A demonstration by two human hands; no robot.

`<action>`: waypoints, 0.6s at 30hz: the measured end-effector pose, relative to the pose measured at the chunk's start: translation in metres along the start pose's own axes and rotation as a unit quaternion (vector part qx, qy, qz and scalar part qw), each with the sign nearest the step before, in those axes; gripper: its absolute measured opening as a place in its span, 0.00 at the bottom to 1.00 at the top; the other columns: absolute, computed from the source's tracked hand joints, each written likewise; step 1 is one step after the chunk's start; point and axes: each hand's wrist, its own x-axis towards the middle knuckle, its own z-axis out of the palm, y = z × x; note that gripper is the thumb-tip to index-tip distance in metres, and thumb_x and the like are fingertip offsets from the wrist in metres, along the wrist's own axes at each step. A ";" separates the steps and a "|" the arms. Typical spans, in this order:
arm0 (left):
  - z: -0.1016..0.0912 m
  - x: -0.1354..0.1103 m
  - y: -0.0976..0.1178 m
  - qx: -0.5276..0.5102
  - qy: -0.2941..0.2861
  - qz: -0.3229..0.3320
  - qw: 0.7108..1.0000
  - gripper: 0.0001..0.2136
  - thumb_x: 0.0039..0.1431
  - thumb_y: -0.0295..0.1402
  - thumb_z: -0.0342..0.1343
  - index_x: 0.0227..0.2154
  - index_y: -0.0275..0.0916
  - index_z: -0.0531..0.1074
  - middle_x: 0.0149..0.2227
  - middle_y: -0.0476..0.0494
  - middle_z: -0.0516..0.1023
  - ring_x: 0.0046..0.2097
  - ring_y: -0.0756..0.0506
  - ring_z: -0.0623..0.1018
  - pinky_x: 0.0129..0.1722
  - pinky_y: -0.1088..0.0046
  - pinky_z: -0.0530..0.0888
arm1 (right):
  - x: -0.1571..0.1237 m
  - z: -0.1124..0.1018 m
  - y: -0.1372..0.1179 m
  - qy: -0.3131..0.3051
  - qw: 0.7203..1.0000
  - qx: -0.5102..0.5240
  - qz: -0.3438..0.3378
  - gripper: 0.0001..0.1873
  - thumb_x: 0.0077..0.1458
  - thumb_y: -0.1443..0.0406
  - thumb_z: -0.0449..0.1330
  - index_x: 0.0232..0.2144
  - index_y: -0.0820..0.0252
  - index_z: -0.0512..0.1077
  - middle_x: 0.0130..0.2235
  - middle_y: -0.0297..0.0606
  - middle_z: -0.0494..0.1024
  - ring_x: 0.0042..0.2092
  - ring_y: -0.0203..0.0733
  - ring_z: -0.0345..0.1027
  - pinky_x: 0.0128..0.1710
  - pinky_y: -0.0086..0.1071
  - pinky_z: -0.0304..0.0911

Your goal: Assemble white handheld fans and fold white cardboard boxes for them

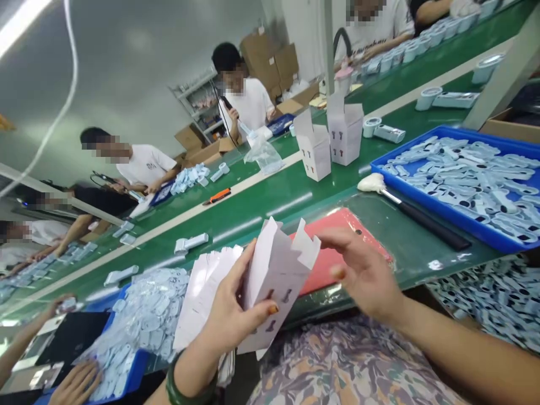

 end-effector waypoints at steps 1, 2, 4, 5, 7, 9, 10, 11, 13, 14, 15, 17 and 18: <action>-0.001 0.003 0.000 0.013 0.005 0.016 1.000 0.45 0.57 0.54 0.65 0.72 0.44 0.56 0.70 0.33 0.66 0.66 0.28 0.72 0.65 0.46 0.71 | 0.003 0.007 -0.004 0.000 0.996 -0.030 -0.083 0.16 0.63 0.52 0.65 0.50 0.48 0.76 0.49 0.44 0.81 0.50 0.51 0.76 0.50 0.45 0.74; 0.000 0.005 0.000 0.032 0.012 0.036 0.999 0.44 0.57 0.54 0.64 0.72 0.44 0.55 0.70 0.32 0.65 0.66 0.27 0.72 0.65 0.45 0.71 | 0.006 0.014 -0.008 -0.004 0.987 -0.053 -0.149 0.13 0.63 0.54 0.65 0.48 0.49 0.76 0.47 0.44 0.81 0.48 0.51 0.77 0.48 0.45 0.75; 0.003 0.007 -0.001 0.079 0.037 0.087 0.992 0.43 0.59 0.53 0.64 0.73 0.47 0.54 0.70 0.33 0.65 0.66 0.28 0.72 0.64 0.45 0.73 | 0.012 0.024 -0.013 -0.004 0.975 -0.065 -0.213 0.07 0.66 0.57 0.61 0.43 0.50 0.76 0.44 0.44 0.81 0.44 0.49 0.77 0.43 0.44 0.74; 0.006 0.008 0.000 0.104 0.055 0.117 0.986 0.43 0.59 0.53 0.63 0.73 0.48 0.54 0.70 0.34 0.66 0.66 0.28 0.72 0.63 0.45 0.73 | 0.015 0.027 -0.015 -0.004 0.976 -0.053 -0.213 0.07 0.68 0.57 0.59 0.40 0.50 0.75 0.41 0.43 0.81 0.42 0.48 0.76 0.41 0.43 0.74; 0.012 0.010 0.003 0.146 0.093 0.168 0.971 0.42 0.60 0.50 0.64 0.73 0.50 0.52 0.68 0.35 0.69 0.64 0.29 0.75 0.60 0.47 0.77 | 0.020 0.030 -0.016 0.000 0.983 -0.014 -0.184 0.12 0.71 0.57 0.55 0.35 0.52 0.73 0.34 0.39 0.77 0.38 0.45 0.73 0.39 0.41 0.71; 0.018 0.014 0.009 0.182 0.122 0.203 0.954 0.43 0.60 0.48 0.65 0.73 0.49 0.50 0.65 0.34 0.71 0.60 0.31 0.78 0.54 0.52 0.81 | 0.027 0.029 -0.014 0.013 0.990 0.028 -0.139 0.10 0.70 0.58 0.57 0.36 0.51 0.72 0.32 0.36 0.73 0.37 0.43 0.69 0.40 0.38 0.70; 0.021 0.017 0.013 0.200 0.132 0.223 0.945 0.44 0.60 0.47 0.65 0.74 0.49 0.49 0.64 0.33 0.72 0.59 0.32 0.79 0.52 0.54 0.82 | 0.031 0.028 -0.013 0.018 0.992 0.042 -0.114 0.06 0.68 0.58 0.59 0.41 0.50 0.73 0.34 0.36 0.73 0.37 0.42 0.68 0.40 0.37 0.70; 0.024 0.021 0.016 0.218 0.138 0.247 0.934 0.44 0.60 0.45 0.65 0.74 0.48 0.49 0.62 0.32 0.73 0.57 0.33 0.80 0.50 0.55 0.82 | 0.034 0.026 -0.011 0.019 0.995 0.049 -0.086 0.10 0.66 0.58 0.61 0.48 0.49 0.72 0.39 0.37 0.74 0.38 0.41 0.68 0.42 0.37 0.71; 0.028 0.029 0.020 0.242 0.142 0.295 0.913 0.44 0.60 0.41 0.66 0.74 0.48 0.49 0.60 0.32 0.75 0.56 0.33 0.80 0.49 0.57 0.82 | 0.042 0.022 -0.009 0.006 0.998 0.043 -0.043 0.25 0.64 0.58 0.64 0.61 0.45 0.67 0.54 0.41 0.73 0.47 0.42 0.71 0.50 0.39 0.72; 0.030 0.033 0.021 0.243 0.142 0.315 0.906 0.43 0.60 0.39 0.66 0.74 0.49 0.49 0.59 0.32 0.75 0.55 0.34 0.80 0.49 0.57 0.81 | 0.044 0.020 -0.008 -0.006 0.999 0.035 -0.037 0.26 0.63 0.58 0.64 0.62 0.44 0.67 0.61 0.43 0.69 0.54 0.44 0.69 0.55 0.42 0.70; 0.031 0.037 0.020 0.235 0.142 0.332 0.903 0.43 0.61 0.38 0.65 0.73 0.49 0.49 0.58 0.33 0.76 0.55 0.35 0.80 0.48 0.57 0.81 | 0.047 0.018 -0.008 -0.018 0.998 0.032 -0.042 0.23 0.64 0.58 0.64 0.59 0.44 0.70 0.65 0.42 0.66 0.60 0.46 0.67 0.60 0.44 0.67; 0.034 0.043 0.017 0.204 0.144 0.351 0.903 0.42 0.62 0.36 0.64 0.73 0.52 0.48 0.58 0.35 0.74 0.53 0.37 0.79 0.47 0.58 0.80 | 0.048 0.017 -0.007 -0.037 0.996 0.060 -0.058 0.12 0.65 0.56 0.64 0.49 0.47 0.77 0.64 0.41 0.68 0.65 0.48 0.64 0.64 0.47 0.63; 0.036 0.045 0.016 0.189 0.144 0.358 0.903 0.41 0.63 0.35 0.63 0.73 0.55 0.48 0.58 0.36 0.73 0.53 0.38 0.79 0.47 0.59 0.80 | 0.047 0.017 -0.006 -0.039 0.994 0.086 -0.062 0.10 0.65 0.54 0.64 0.44 0.49 0.78 0.61 0.42 0.72 0.63 0.48 0.66 0.63 0.47 0.65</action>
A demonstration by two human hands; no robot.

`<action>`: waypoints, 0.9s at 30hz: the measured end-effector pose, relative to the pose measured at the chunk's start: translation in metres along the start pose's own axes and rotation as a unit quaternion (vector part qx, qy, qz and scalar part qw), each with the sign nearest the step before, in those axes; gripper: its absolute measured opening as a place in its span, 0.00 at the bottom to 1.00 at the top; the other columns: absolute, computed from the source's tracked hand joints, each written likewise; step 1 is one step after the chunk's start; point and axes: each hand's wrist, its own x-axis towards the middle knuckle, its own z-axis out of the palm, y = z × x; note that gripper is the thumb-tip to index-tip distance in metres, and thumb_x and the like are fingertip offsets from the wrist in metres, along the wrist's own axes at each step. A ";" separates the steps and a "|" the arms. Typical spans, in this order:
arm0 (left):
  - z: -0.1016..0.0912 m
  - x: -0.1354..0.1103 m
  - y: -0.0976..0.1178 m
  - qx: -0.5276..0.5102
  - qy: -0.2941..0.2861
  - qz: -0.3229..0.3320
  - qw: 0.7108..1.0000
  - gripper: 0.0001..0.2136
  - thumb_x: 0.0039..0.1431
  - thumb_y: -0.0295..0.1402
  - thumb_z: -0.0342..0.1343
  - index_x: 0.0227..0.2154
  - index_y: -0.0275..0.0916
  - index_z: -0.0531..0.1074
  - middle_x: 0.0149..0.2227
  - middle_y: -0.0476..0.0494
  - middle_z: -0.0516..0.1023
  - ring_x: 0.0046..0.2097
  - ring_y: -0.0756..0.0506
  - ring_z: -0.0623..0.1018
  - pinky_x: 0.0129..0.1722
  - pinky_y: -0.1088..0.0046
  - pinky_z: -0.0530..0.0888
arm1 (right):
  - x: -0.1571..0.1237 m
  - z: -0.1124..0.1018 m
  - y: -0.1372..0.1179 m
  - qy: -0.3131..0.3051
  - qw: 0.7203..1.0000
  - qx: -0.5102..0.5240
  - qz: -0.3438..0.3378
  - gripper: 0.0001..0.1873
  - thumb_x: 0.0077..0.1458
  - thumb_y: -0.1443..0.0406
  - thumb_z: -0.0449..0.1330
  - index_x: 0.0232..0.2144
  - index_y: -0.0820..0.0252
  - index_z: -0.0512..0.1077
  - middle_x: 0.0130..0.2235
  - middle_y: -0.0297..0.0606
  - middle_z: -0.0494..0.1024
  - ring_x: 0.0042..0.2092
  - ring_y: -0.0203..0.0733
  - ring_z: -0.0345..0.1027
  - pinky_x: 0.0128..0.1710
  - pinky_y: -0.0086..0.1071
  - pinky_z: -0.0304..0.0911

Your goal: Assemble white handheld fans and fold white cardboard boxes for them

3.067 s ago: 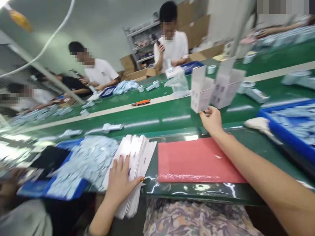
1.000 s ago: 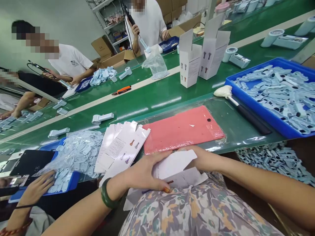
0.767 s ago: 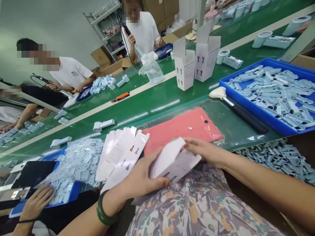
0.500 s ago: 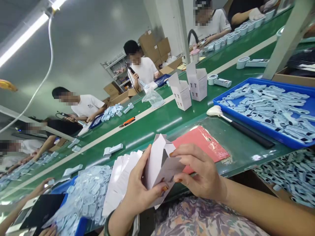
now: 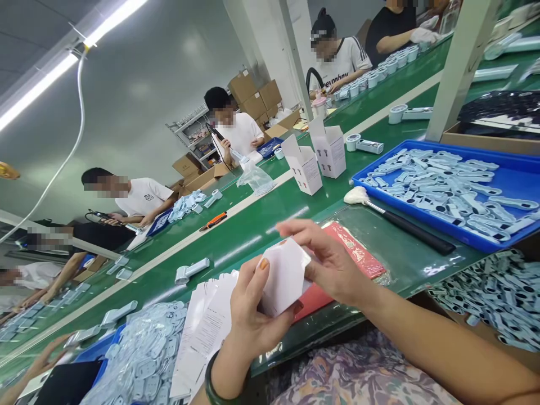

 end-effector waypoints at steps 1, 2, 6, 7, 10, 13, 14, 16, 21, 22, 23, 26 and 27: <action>0.002 0.000 -0.001 -0.011 0.005 0.004 1.000 0.41 0.63 0.34 0.62 0.73 0.57 0.47 0.58 0.37 0.72 0.53 0.39 0.78 0.46 0.60 0.79 | -0.001 0.002 0.001 0.007 1.000 0.025 0.003 0.10 0.65 0.53 0.63 0.40 0.51 0.78 0.57 0.42 0.76 0.61 0.48 0.69 0.60 0.46 0.67; 0.004 0.001 -0.002 -0.017 0.006 0.009 1.000 0.41 0.64 0.33 0.61 0.73 0.59 0.46 0.59 0.37 0.70 0.53 0.40 0.77 0.46 0.60 0.79 | -0.002 0.005 0.001 0.018 0.999 0.041 0.012 0.12 0.65 0.52 0.63 0.37 0.52 0.78 0.54 0.42 0.78 0.59 0.47 0.72 0.58 0.44 0.70; 0.006 0.010 -0.004 -0.008 -0.031 0.020 0.999 0.42 0.62 0.31 0.61 0.73 0.58 0.45 0.57 0.36 0.68 0.54 0.39 0.75 0.46 0.61 0.78 | -0.002 0.020 -0.005 0.034 0.998 -0.022 0.053 0.10 0.64 0.58 0.64 0.31 0.55 0.77 0.50 0.42 0.79 0.54 0.46 0.75 0.56 0.43 0.71; 0.005 0.013 -0.005 -0.005 -0.032 0.025 0.999 0.41 0.61 0.31 0.62 0.72 0.56 0.48 0.56 0.36 0.68 0.54 0.39 0.75 0.45 0.61 0.78 | 0.001 0.022 -0.008 0.029 0.997 -0.036 0.055 0.06 0.64 0.60 0.64 0.35 0.54 0.78 0.49 0.41 0.79 0.53 0.46 0.75 0.57 0.42 0.70; 0.001 0.025 -0.009 -0.010 0.038 0.039 0.998 0.31 0.60 0.35 0.66 0.64 0.51 0.61 0.51 0.39 0.70 0.50 0.39 0.76 0.44 0.63 0.78 | 0.012 0.022 -0.019 0.012 1.000 0.018 0.023 0.20 0.70 0.58 0.56 0.62 0.47 0.70 0.57 0.42 0.77 0.58 0.46 0.73 0.59 0.43 0.70; -0.003 0.032 -0.014 -0.050 0.142 0.038 0.988 0.26 0.59 0.42 0.68 0.58 0.50 0.66 0.48 0.43 0.72 0.48 0.40 0.76 0.46 0.62 0.77 | 0.024 0.013 -0.020 -0.067 0.996 0.028 -0.053 0.37 0.70 0.48 0.54 0.74 0.41 0.47 0.71 0.42 0.63 0.70 0.50 0.60 0.68 0.48 0.61; -0.003 0.032 -0.014 -0.078 0.163 0.032 0.983 0.26 0.58 0.43 0.69 0.57 0.51 0.67 0.47 0.44 0.72 0.49 0.40 0.76 0.47 0.62 0.76 | 0.026 0.008 -0.017 -0.101 0.991 -0.001 -0.085 0.42 0.66 0.45 0.58 0.75 0.41 0.46 0.72 0.42 0.60 0.72 0.52 0.57 0.70 0.49 0.58; -0.001 0.029 -0.014 -0.189 0.166 -0.007 0.968 0.26 0.56 0.49 0.69 0.55 0.51 0.69 0.49 0.44 0.73 0.52 0.39 0.76 0.52 0.59 0.75 | 0.028 0.000 -0.007 -0.142 0.978 -0.068 -0.135 0.49 0.59 0.45 0.66 0.74 0.43 0.50 0.70 0.44 0.63 0.70 0.53 0.59 0.69 0.47 0.60; 0.018 0.017 0.000 -0.537 0.131 -0.276 0.786 0.13 0.60 0.48 0.64 0.39 0.46 0.74 0.52 0.43 0.78 0.56 0.38 0.76 0.57 0.57 0.73 | 0.013 -0.015 0.014 -0.141 0.946 -0.231 -0.181 0.46 0.57 0.58 0.71 0.72 0.47 0.56 0.63 0.47 0.70 0.61 0.52 0.68 0.62 0.45 0.68; 0.022 0.016 0.003 -0.566 0.138 -0.319 0.748 0.11 0.59 0.43 0.67 0.40 0.47 0.75 0.50 0.45 0.79 0.55 0.39 0.77 0.56 0.58 0.74 | 0.009 -0.017 0.015 -0.144 0.938 -0.257 -0.183 0.46 0.57 0.59 0.70 0.72 0.47 0.56 0.63 0.47 0.70 0.61 0.53 0.68 0.61 0.46 0.68; 0.026 0.015 0.006 -0.585 0.145 -0.348 0.718 0.13 0.57 0.38 0.68 0.43 0.48 0.75 0.49 0.46 0.80 0.54 0.40 0.78 0.55 0.60 0.74 | 0.005 -0.018 0.016 -0.145 0.933 -0.275 -0.182 0.46 0.57 0.60 0.69 0.73 0.47 0.55 0.62 0.46 0.70 0.61 0.53 0.69 0.61 0.46 0.68; 0.036 0.013 0.009 -0.611 0.157 -0.380 0.677 0.22 0.53 0.35 0.70 0.51 0.52 0.74 0.48 0.48 0.80 0.50 0.43 0.78 0.54 0.63 0.75 | -0.001 -0.020 0.016 -0.146 0.926 -0.305 -0.170 0.45 0.58 0.61 0.67 0.73 0.46 0.55 0.62 0.46 0.70 0.60 0.54 0.69 0.60 0.47 0.68; 0.039 0.012 0.008 -0.611 0.159 -0.377 0.678 0.21 0.54 0.34 0.70 0.51 0.52 0.75 0.48 0.49 0.80 0.49 0.44 0.78 0.52 0.66 0.76 | -0.002 -0.021 0.016 -0.147 0.924 -0.311 -0.167 0.45 0.58 0.62 0.67 0.73 0.46 0.55 0.62 0.45 0.71 0.60 0.54 0.69 0.60 0.48 0.69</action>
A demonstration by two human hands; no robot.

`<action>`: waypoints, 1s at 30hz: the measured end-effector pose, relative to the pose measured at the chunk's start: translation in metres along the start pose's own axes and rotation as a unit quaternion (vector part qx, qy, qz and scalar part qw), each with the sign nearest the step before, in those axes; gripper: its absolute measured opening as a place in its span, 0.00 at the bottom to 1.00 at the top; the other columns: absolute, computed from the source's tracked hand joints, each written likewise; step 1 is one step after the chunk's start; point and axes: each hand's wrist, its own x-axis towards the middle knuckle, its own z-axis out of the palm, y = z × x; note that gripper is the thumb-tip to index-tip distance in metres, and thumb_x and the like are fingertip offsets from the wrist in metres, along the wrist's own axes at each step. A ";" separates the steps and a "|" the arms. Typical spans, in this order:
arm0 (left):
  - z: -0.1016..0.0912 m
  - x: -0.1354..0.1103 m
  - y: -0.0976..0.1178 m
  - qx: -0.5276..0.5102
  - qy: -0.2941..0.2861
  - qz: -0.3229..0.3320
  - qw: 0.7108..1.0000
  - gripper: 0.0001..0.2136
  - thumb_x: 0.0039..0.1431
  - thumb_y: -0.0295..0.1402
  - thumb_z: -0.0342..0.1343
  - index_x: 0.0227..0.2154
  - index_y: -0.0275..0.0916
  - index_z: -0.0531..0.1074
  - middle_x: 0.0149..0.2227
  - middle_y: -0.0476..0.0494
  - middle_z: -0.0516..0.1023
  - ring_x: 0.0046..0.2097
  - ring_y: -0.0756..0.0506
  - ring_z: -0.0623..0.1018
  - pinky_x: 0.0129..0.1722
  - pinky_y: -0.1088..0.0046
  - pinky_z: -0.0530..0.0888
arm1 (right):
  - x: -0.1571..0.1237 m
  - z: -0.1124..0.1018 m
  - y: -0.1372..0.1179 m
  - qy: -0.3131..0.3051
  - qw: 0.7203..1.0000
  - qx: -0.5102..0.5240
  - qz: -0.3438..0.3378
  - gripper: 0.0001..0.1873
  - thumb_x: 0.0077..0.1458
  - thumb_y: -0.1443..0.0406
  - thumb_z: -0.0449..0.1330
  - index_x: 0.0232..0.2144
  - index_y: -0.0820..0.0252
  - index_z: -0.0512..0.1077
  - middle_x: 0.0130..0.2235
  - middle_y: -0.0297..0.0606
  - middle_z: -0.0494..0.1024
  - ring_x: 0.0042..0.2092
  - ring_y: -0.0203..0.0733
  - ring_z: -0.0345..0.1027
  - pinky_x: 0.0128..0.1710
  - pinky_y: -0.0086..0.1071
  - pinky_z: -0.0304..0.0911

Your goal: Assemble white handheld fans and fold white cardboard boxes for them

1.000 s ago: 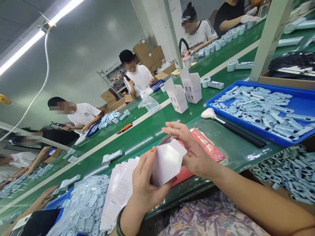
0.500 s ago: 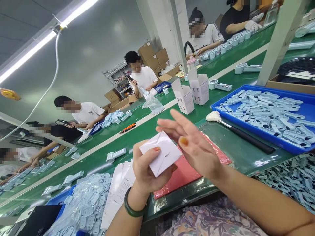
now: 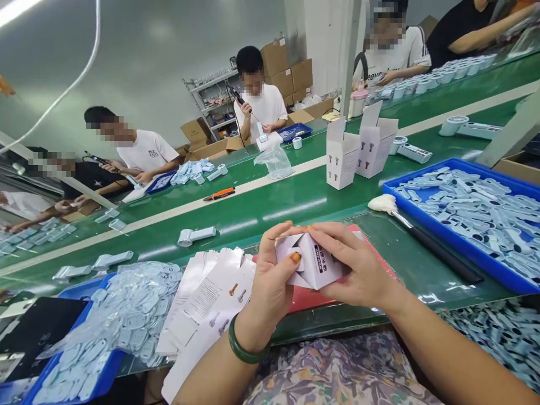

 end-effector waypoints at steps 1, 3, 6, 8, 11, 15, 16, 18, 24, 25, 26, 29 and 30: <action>-0.001 0.001 -0.002 0.005 -0.004 0.004 1.000 0.20 0.55 0.34 0.69 0.51 0.53 0.76 0.48 0.50 0.80 0.47 0.46 0.78 0.51 0.68 0.76 | -0.001 0.000 0.000 -0.003 1.000 -0.005 0.001 0.45 0.57 0.63 0.66 0.73 0.45 0.55 0.62 0.45 0.71 0.60 0.54 0.70 0.60 0.48 0.69; -0.004 0.003 -0.006 0.024 -0.017 0.013 0.999 0.19 0.58 0.34 0.68 0.52 0.53 0.76 0.48 0.50 0.79 0.44 0.48 0.77 0.47 0.72 0.75 | -0.001 0.000 0.001 -0.007 1.000 -0.016 0.000 0.46 0.57 0.65 0.66 0.73 0.45 0.55 0.62 0.45 0.71 0.60 0.54 0.70 0.59 0.48 0.69; -0.008 0.007 -0.009 0.052 -0.041 0.013 0.998 0.20 0.60 0.34 0.66 0.55 0.53 0.75 0.50 0.48 0.78 0.43 0.48 0.76 0.43 0.74 0.75 | -0.002 0.001 0.002 -0.004 0.999 -0.031 -0.006 0.47 0.56 0.67 0.64 0.73 0.45 0.54 0.61 0.46 0.71 0.59 0.54 0.70 0.57 0.49 0.71; -0.009 0.009 -0.010 0.055 -0.057 0.006 0.997 0.22 0.60 0.33 0.65 0.57 0.54 0.74 0.50 0.48 0.77 0.44 0.48 0.76 0.42 0.75 0.75 | -0.003 0.002 0.003 -0.001 0.999 -0.036 -0.002 0.47 0.54 0.68 0.64 0.73 0.46 0.54 0.61 0.47 0.70 0.59 0.55 0.70 0.56 0.49 0.72; -0.009 0.011 -0.013 0.060 -0.069 0.001 0.996 0.23 0.61 0.30 0.63 0.58 0.56 0.73 0.50 0.49 0.77 0.44 0.49 0.75 0.43 0.75 0.75 | -0.005 0.001 0.004 -0.004 0.999 -0.047 0.002 0.47 0.54 0.67 0.64 0.73 0.45 0.55 0.60 0.47 0.70 0.58 0.56 0.70 0.55 0.51 0.72; -0.010 0.013 -0.013 0.021 -0.075 -0.013 0.997 0.26 0.61 0.32 0.64 0.61 0.56 0.72 0.52 0.48 0.77 0.45 0.48 0.76 0.45 0.73 0.75 | -0.005 -0.006 0.004 -0.015 0.998 -0.069 0.001 0.45 0.57 0.64 0.65 0.73 0.44 0.55 0.61 0.47 0.71 0.58 0.58 0.70 0.56 0.53 0.72; -0.011 0.015 -0.012 -0.008 -0.075 -0.013 0.997 0.26 0.61 0.36 0.65 0.62 0.56 0.71 0.53 0.47 0.77 0.47 0.46 0.77 0.47 0.72 0.75 | -0.004 -0.008 0.004 -0.015 0.998 -0.067 0.003 0.45 0.57 0.62 0.66 0.73 0.44 0.55 0.61 0.47 0.71 0.58 0.58 0.71 0.56 0.53 0.72; -0.010 0.019 -0.011 -0.064 -0.058 0.005 0.996 0.28 0.63 0.43 0.64 0.65 0.54 0.68 0.56 0.44 0.78 0.50 0.44 0.78 0.50 0.68 0.76 | -0.003 -0.007 0.001 -0.013 0.998 -0.061 0.011 0.45 0.59 0.59 0.66 0.74 0.44 0.54 0.63 0.47 0.70 0.60 0.58 0.70 0.58 0.53 0.71; 0.010 0.024 -0.029 -0.141 0.015 0.058 0.988 0.31 0.65 0.59 0.54 0.63 0.46 0.70 0.60 0.38 0.77 0.51 0.40 0.79 0.51 0.63 0.77 | 0.001 0.008 0.001 -0.037 0.993 -0.061 0.095 0.49 0.65 0.35 0.43 0.77 0.51 0.38 0.75 0.48 0.50 0.75 0.64 0.46 0.70 0.65 0.51; 0.014 0.022 -0.032 -0.147 0.012 0.051 0.988 0.31 0.64 0.59 0.55 0.63 0.46 0.70 0.60 0.38 0.77 0.54 0.39 0.79 0.53 0.62 0.76 | 0.002 0.008 0.003 -0.024 0.992 -0.059 0.107 0.48 0.65 0.34 0.38 0.77 0.49 0.40 0.76 0.45 0.50 0.75 0.64 0.45 0.71 0.66 0.48; 0.017 0.022 -0.035 -0.149 0.007 0.047 0.988 0.32 0.63 0.60 0.56 0.62 0.46 0.71 0.60 0.39 0.77 0.57 0.38 0.78 0.56 0.61 0.75 | 0.002 0.008 0.005 -0.007 0.992 -0.059 0.111 0.46 0.65 0.35 0.35 0.76 0.47 0.42 0.76 0.43 0.51 0.75 0.63 0.44 0.72 0.66 0.45; 0.020 0.030 -0.032 -0.132 0.020 0.068 0.989 0.34 0.58 0.62 0.59 0.59 0.43 0.72 0.61 0.37 0.75 0.62 0.35 0.74 0.60 0.60 0.72 | 0.000 0.011 0.003 0.013 0.994 -0.062 0.091 0.43 0.66 0.36 0.35 0.76 0.43 0.42 0.77 0.38 0.48 0.76 0.63 0.40 0.73 0.66 0.41; 0.020 0.035 -0.029 -0.124 0.038 0.087 0.988 0.34 0.58 0.63 0.59 0.57 0.42 0.73 0.61 0.35 0.76 0.63 0.35 0.73 0.60 0.61 0.72 | -0.002 0.013 0.001 0.001 0.995 -0.060 0.083 0.44 0.66 0.35 0.37 0.76 0.43 0.39 0.78 0.38 0.44 0.77 0.63 0.37 0.73 0.66 0.41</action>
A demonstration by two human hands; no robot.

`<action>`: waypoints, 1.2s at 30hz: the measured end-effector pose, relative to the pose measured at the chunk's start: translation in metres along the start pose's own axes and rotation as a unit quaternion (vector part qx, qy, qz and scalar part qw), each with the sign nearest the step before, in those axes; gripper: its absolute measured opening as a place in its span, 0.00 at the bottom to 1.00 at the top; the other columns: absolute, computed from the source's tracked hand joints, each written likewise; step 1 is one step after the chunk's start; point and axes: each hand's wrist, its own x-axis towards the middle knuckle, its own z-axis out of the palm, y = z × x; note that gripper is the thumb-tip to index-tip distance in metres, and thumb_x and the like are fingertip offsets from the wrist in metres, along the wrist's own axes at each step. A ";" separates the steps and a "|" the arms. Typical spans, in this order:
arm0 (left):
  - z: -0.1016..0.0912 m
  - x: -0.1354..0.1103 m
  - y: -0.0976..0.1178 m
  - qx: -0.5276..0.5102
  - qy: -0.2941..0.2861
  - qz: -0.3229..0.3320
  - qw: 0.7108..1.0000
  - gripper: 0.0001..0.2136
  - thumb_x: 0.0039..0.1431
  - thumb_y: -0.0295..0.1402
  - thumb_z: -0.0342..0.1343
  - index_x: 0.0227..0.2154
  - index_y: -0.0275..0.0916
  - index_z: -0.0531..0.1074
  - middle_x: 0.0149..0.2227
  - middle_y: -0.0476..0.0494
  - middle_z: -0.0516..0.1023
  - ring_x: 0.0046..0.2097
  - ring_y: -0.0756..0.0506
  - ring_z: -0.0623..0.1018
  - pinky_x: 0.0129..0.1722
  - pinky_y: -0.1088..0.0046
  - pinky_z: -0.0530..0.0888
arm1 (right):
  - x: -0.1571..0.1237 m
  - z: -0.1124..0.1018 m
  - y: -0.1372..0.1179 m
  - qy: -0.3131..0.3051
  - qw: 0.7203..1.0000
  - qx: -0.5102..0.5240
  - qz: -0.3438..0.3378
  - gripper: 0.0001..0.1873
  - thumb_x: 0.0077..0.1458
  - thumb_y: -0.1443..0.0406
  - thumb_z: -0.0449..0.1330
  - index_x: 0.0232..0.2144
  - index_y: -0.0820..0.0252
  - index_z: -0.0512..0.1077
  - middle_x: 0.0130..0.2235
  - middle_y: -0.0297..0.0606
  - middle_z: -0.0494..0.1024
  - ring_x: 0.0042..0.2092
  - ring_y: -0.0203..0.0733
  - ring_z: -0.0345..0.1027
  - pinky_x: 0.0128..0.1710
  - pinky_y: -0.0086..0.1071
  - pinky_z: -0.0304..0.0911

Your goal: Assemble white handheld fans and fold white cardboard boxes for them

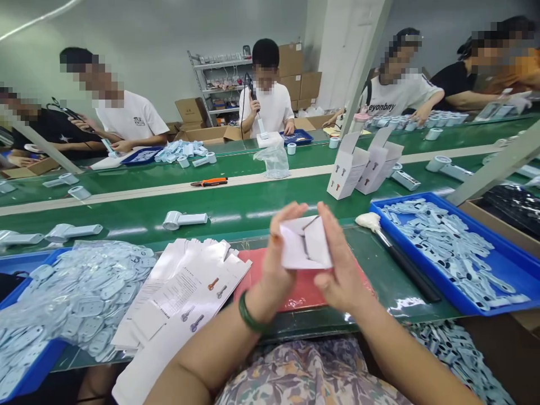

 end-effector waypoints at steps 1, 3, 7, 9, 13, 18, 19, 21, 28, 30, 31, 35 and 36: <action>0.001 0.006 0.002 0.005 0.018 0.018 1.000 0.34 0.59 0.63 0.57 0.56 0.41 0.73 0.60 0.35 0.76 0.63 0.35 0.73 0.60 0.62 0.72 | -0.002 0.002 -0.002 -0.013 1.000 0.003 -0.004 0.46 0.65 0.35 0.39 0.76 0.43 0.36 0.78 0.39 0.39 0.77 0.63 0.36 0.72 0.67 0.43; 0.004 0.011 0.004 0.005 0.026 0.029 0.999 0.34 0.61 0.64 0.54 0.58 0.42 0.71 0.61 0.35 0.75 0.63 0.37 0.73 0.59 0.62 0.72 | -0.004 0.002 -0.001 -0.010 1.000 0.017 0.004 0.47 0.65 0.35 0.41 0.76 0.43 0.34 0.78 0.41 0.38 0.76 0.64 0.38 0.71 0.66 0.48; 0.008 -0.004 -0.003 0.015 -0.096 -0.027 0.995 0.39 0.60 0.65 0.54 0.68 0.49 0.60 0.67 0.37 0.68 0.65 0.34 0.71 0.62 0.56 0.71 | 0.005 -0.011 0.014 0.038 0.996 0.067 0.039 0.43 0.66 0.36 0.40 0.75 0.46 0.49 0.72 0.48 0.61 0.69 0.61 0.60 0.65 0.58 0.63; 0.003 -0.009 -0.008 0.048 -0.127 0.003 0.991 0.42 0.57 0.64 0.58 0.69 0.51 0.58 0.68 0.37 0.66 0.67 0.33 0.69 0.63 0.54 0.70 | 0.008 -0.016 0.021 0.041 0.995 0.082 0.035 0.44 0.65 0.36 0.44 0.74 0.49 0.53 0.69 0.49 0.66 0.66 0.60 0.65 0.62 0.54 0.67; -0.017 0.001 -0.007 0.180 -0.201 0.106 0.957 0.50 0.47 0.53 0.74 0.70 0.54 0.53 0.65 0.36 0.67 0.63 0.33 0.71 0.64 0.50 0.70 | 0.007 -0.021 0.023 0.046 0.994 0.093 0.031 0.45 0.65 0.36 0.45 0.74 0.50 0.53 0.67 0.49 0.68 0.64 0.59 0.67 0.60 0.53 0.69; -0.026 0.020 0.013 0.364 -0.240 0.157 0.886 0.51 0.41 0.44 0.79 0.68 0.53 0.60 0.67 0.37 0.65 0.67 0.31 0.67 0.69 0.48 0.62 | 0.012 -0.036 0.022 0.019 0.999 -0.002 0.026 0.38 0.65 0.40 0.54 0.70 0.47 0.63 0.59 0.47 0.74 0.57 0.56 0.71 0.56 0.50 0.70; -0.025 0.023 0.017 0.388 -0.263 0.153 0.870 0.52 0.39 0.44 0.80 0.68 0.54 0.61 0.68 0.37 0.64 0.68 0.31 0.65 0.69 0.48 0.62 | 0.015 -0.041 0.021 -0.003 0.999 -0.028 0.020 0.37 0.65 0.41 0.55 0.69 0.47 0.64 0.58 0.47 0.75 0.56 0.56 0.72 0.56 0.51 0.70; -0.023 0.028 0.024 0.405 -0.296 0.130 0.855 0.50 0.40 0.43 0.80 0.67 0.53 0.64 0.66 0.37 0.67 0.66 0.32 0.68 0.68 0.50 0.63 | 0.022 -0.049 0.017 -0.053 0.997 -0.062 -0.004 0.34 0.66 0.42 0.55 0.68 0.47 0.66 0.60 0.47 0.75 0.58 0.56 0.71 0.59 0.53 0.68; -0.055 0.044 0.047 0.230 -0.019 0.035 0.972 0.36 0.48 0.52 0.73 0.60 0.49 0.74 0.55 0.41 0.79 0.51 0.38 0.79 0.49 0.64 0.79 | 0.000 -0.070 0.007 0.248 0.964 -0.058 0.076 0.14 0.71 0.59 0.55 0.50 0.50 0.78 0.48 0.43 0.81 0.53 0.51 0.76 0.58 0.51 0.71; -0.066 0.046 0.053 0.189 0.036 0.017 0.981 0.37 0.45 0.54 0.74 0.58 0.47 0.75 0.53 0.41 0.80 0.50 0.39 0.80 0.46 0.67 0.79 | -0.012 -0.068 0.011 0.269 0.953 -0.069 0.118 0.11 0.70 0.61 0.56 0.45 0.52 0.79 0.46 0.42 0.82 0.49 0.49 0.77 0.54 0.47 0.74; -0.070 0.046 0.055 0.182 0.051 0.014 0.982 0.37 0.44 0.54 0.74 0.58 0.47 0.76 0.53 0.42 0.81 0.50 0.39 0.80 0.47 0.67 0.79 | -0.017 -0.065 0.013 0.253 0.956 -0.065 0.134 0.10 0.69 0.62 0.57 0.44 0.52 0.79 0.46 0.42 0.82 0.48 0.48 0.78 0.52 0.45 0.75; -0.071 0.038 0.053 0.186 0.040 -0.026 0.981 0.38 0.41 0.55 0.74 0.57 0.49 0.76 0.54 0.43 0.80 0.52 0.38 0.80 0.48 0.67 0.79 | -0.025 -0.049 0.018 0.141 0.981 0.006 0.132 0.14 0.71 0.63 0.53 0.47 0.52 0.80 0.44 0.40 0.84 0.43 0.44 0.81 0.44 0.38 0.78; -0.068 0.034 0.051 0.191 0.022 -0.051 0.980 0.39 0.39 0.55 0.75 0.56 0.49 0.76 0.54 0.42 0.80 0.52 0.38 0.80 0.47 0.67 0.79 | -0.025 -0.045 0.018 0.100 0.988 0.022 0.115 0.16 0.72 0.62 0.52 0.49 0.52 0.80 0.43 0.40 0.85 0.42 0.45 0.81 0.42 0.38 0.79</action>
